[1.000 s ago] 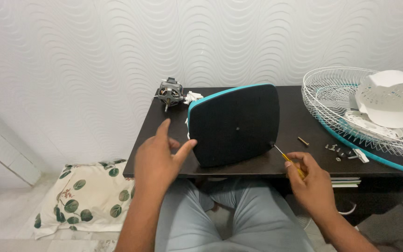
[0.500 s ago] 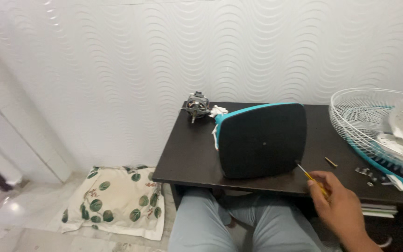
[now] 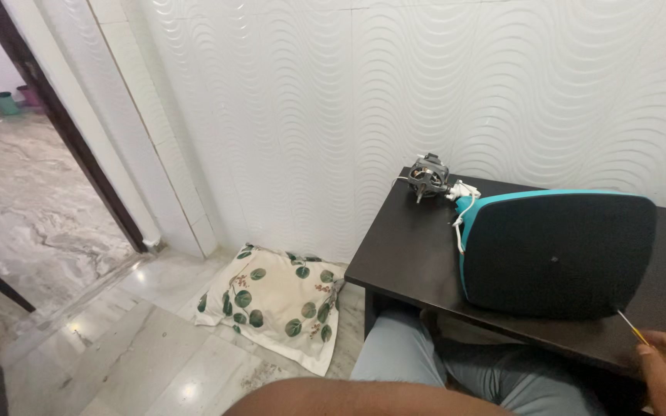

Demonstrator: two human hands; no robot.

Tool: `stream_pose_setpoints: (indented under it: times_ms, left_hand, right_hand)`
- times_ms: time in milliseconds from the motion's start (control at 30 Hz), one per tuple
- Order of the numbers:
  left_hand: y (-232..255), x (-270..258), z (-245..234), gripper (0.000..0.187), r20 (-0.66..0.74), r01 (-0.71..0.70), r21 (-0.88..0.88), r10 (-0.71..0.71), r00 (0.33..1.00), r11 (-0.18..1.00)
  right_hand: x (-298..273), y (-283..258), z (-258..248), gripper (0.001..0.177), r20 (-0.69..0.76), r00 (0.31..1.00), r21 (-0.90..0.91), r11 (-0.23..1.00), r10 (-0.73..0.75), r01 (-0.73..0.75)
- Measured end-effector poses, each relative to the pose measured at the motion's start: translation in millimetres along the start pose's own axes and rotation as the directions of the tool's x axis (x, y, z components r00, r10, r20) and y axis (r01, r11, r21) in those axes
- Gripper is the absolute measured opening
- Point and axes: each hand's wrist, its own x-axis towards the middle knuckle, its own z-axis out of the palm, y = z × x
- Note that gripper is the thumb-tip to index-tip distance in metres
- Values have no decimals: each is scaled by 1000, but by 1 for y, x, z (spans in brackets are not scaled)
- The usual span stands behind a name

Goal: The person assembles a small electric fan by attaching the motor housing to the base using a screwdriver. They align the components, insert screws, and tighten them to secure the housing in place.

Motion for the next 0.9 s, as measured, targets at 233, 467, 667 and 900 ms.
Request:
stream_pose_setpoints:
  times_ms: [233, 467, 667, 900]
  left_hand:
    - [-16, 21, 6, 34, 91, -19, -116, 29, 995, 993]
    - [-31, 56, 55, 30, 271, -43, -366, 150, 951, 930]
    - [-70, 97, 146, 29, 206, -199, -4, 195, 959, 980]
    - [-104, 167, 244, 63, 86, -435, 542, 467, 880, 719]
  right_hand:
    - [15, -3, 10, 13, 14, 989, 21, 989, 144, -144]
    - [41, -143, -95, 56, 335, 872, -189, 932, 358, -309]
    - [47, -235, -119, 31, 83, 908, -135, 907, 411, -398]
    - [48, -253, -126, 28, 30, 964, -65, 963, 265, -263]
